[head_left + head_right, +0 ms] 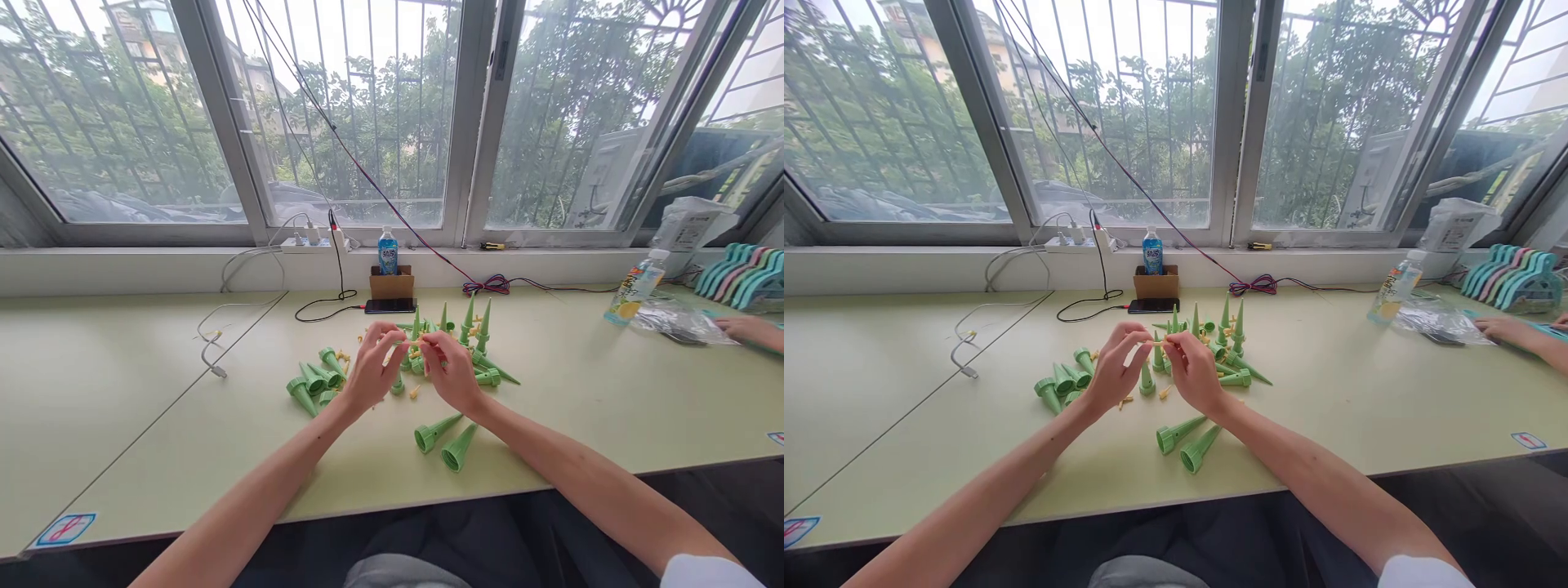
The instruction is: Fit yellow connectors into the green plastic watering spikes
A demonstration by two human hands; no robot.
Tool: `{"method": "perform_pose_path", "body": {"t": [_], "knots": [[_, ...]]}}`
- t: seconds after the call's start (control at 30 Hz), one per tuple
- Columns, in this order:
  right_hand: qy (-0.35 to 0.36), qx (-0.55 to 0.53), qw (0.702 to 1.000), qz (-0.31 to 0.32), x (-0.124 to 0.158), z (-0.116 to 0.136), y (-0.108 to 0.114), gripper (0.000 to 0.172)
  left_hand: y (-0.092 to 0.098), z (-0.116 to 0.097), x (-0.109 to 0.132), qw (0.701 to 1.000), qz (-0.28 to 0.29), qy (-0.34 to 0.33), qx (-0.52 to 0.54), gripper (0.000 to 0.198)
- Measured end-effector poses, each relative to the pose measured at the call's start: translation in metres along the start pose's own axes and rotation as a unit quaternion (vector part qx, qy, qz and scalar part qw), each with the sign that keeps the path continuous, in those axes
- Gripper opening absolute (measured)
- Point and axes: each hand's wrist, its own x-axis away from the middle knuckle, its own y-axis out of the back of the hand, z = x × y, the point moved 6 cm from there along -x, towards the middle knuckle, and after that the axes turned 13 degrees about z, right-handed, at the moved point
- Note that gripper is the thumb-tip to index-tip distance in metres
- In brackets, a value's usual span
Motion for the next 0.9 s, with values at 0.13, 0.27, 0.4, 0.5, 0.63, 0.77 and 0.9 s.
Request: {"method": "perform_pose_path", "body": {"t": [0.13, 0.27, 0.4, 0.5, 0.63, 0.77, 0.9], "knots": [[0.0, 0.004, 1.0, -0.031, 0.001, 0.0, 0.004, 0.026, -0.002, 0.015, -0.001, 0.995, 0.032, 0.092, 0.037, 0.026], [0.004, 0.011, 0.999, -0.042, 0.002, 0.001, 0.006, 0.024, -0.019, 0.027, 0.002, 0.967, 0.155, 0.17, 0.111, 0.03], [0.008, 0.012, 0.999, -0.045, 0.002, 0.002, 0.007, 0.022, -0.035, 0.028, 0.007, 0.944, 0.245, 0.171, 0.137, 0.028], [0.013, 0.012, 0.999, -0.048, 0.002, 0.003, 0.007, 0.02, -0.041, 0.031, 0.009, 0.937, 0.266, 0.167, 0.152, 0.027], [0.021, 0.011, 0.999, -0.047, 0.002, 0.003, 0.007, 0.02, -0.043, 0.037, 0.01, 0.932, 0.267, 0.172, 0.175, 0.03], [0.028, 0.007, 0.999, -0.046, 0.001, 0.003, 0.006, 0.019, -0.041, 0.039, 0.009, 0.928, 0.237, 0.185, 0.221, 0.036], [0.029, 0.01, 0.999, -0.039, 0.001, 0.002, 0.004, 0.017, -0.036, 0.044, 0.009, 0.906, 0.177, 0.248, 0.294, 0.04]]}}
